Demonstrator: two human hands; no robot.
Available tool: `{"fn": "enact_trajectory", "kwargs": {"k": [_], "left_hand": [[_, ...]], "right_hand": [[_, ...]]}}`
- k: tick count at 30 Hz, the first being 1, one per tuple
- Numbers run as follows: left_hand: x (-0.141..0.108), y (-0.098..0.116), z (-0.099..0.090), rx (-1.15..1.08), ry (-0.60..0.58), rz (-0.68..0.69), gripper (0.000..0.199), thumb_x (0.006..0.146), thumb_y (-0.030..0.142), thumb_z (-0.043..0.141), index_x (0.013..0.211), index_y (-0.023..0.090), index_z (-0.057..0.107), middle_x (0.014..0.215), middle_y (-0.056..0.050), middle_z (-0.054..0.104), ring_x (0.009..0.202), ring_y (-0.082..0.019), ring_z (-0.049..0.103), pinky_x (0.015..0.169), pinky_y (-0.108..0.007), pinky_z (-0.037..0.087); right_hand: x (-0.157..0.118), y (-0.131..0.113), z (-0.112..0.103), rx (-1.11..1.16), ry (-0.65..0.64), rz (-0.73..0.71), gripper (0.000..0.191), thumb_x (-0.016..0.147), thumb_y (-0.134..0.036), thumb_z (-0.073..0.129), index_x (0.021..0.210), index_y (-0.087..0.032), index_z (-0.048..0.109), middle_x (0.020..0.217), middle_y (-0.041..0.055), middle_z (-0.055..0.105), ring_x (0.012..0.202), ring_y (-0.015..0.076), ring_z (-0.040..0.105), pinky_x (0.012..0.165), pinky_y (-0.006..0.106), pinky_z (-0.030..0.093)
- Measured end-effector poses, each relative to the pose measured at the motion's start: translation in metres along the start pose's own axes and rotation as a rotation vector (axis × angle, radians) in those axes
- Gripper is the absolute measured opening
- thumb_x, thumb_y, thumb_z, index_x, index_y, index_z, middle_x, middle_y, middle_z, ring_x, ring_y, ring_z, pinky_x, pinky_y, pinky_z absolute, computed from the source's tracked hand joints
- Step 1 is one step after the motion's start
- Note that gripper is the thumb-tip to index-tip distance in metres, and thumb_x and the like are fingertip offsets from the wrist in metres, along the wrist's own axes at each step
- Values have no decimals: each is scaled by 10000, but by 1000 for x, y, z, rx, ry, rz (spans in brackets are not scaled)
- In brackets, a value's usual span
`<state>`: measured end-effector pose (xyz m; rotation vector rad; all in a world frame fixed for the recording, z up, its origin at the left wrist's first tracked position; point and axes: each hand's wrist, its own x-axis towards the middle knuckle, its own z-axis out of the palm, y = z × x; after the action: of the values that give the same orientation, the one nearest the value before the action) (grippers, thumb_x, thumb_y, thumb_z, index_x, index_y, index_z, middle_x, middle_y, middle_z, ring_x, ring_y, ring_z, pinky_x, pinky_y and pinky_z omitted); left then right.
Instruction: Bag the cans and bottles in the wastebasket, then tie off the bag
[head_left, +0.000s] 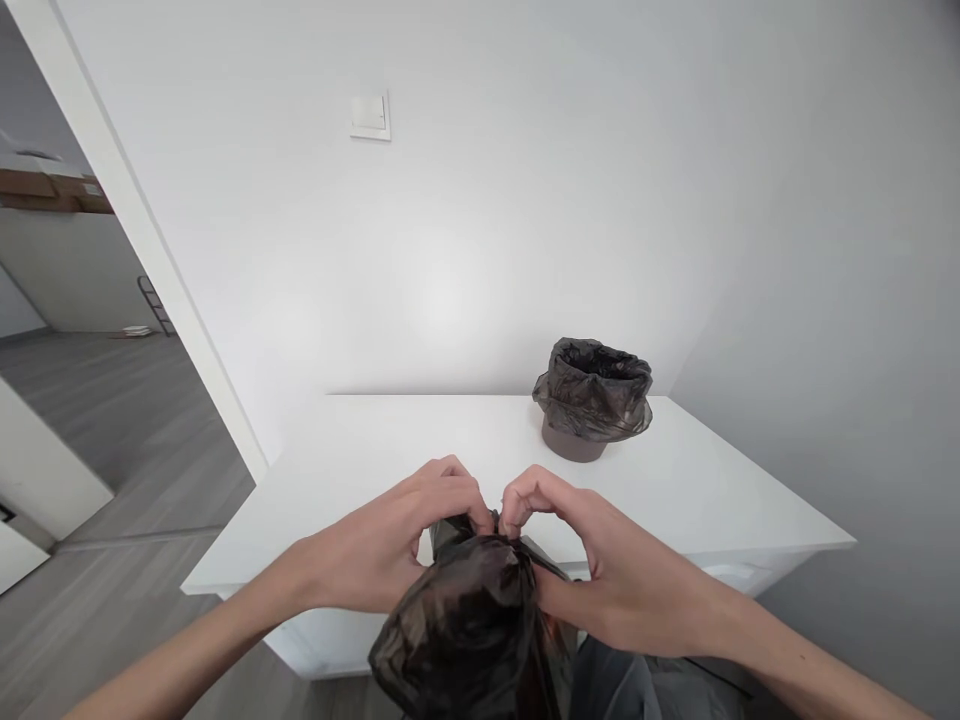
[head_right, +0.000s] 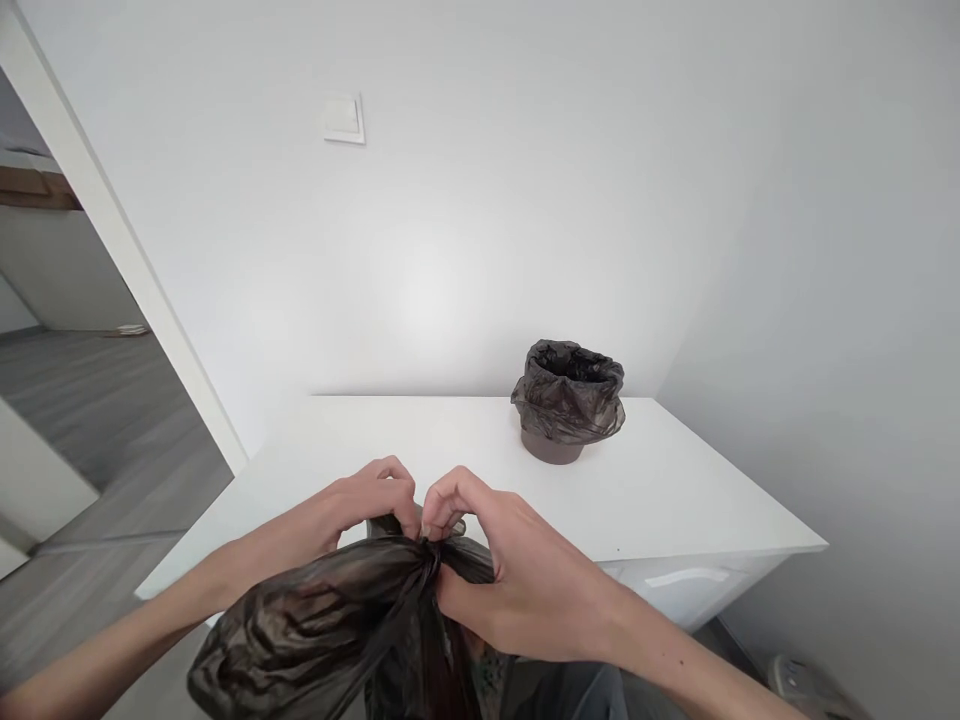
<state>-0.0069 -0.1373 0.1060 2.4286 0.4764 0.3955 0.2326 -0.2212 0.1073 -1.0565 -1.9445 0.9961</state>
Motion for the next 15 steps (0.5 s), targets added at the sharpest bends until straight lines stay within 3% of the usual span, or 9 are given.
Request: {"fn": "enact_trajectory", "kwargs": {"k": [2,6,15], "left_hand": [[-2,10,-2,4,8,0,40,946,264,639,984,255,651,1014,-38,670,1016,-212,570,836,-294,490],[-7,19,-3,-4,114,-5,58,982,294,630,950,247,643,1001,-36,691,954,-190,600,840,-304,492],[-15,4,-12,-90,208,-128,218,988,431,634,924,227,588,1004,-31,658,923,-176,590,822,-287,466]], "right_hand": [[-4,-1,-1,-33,-25,34,250,847,-108,608,1020,-278,547,1065,2,651,982,174,609,709,265,481],[-7,-1,-7,-89,-55,76,227,872,-146,619,1036,-286,549,1068,16,630,981,183,594,570,240,417],[-9,8,-23,-58,-109,37,190,984,-248,617,1147,-314,546,1134,32,623,1097,202,603,779,297,516]]}}
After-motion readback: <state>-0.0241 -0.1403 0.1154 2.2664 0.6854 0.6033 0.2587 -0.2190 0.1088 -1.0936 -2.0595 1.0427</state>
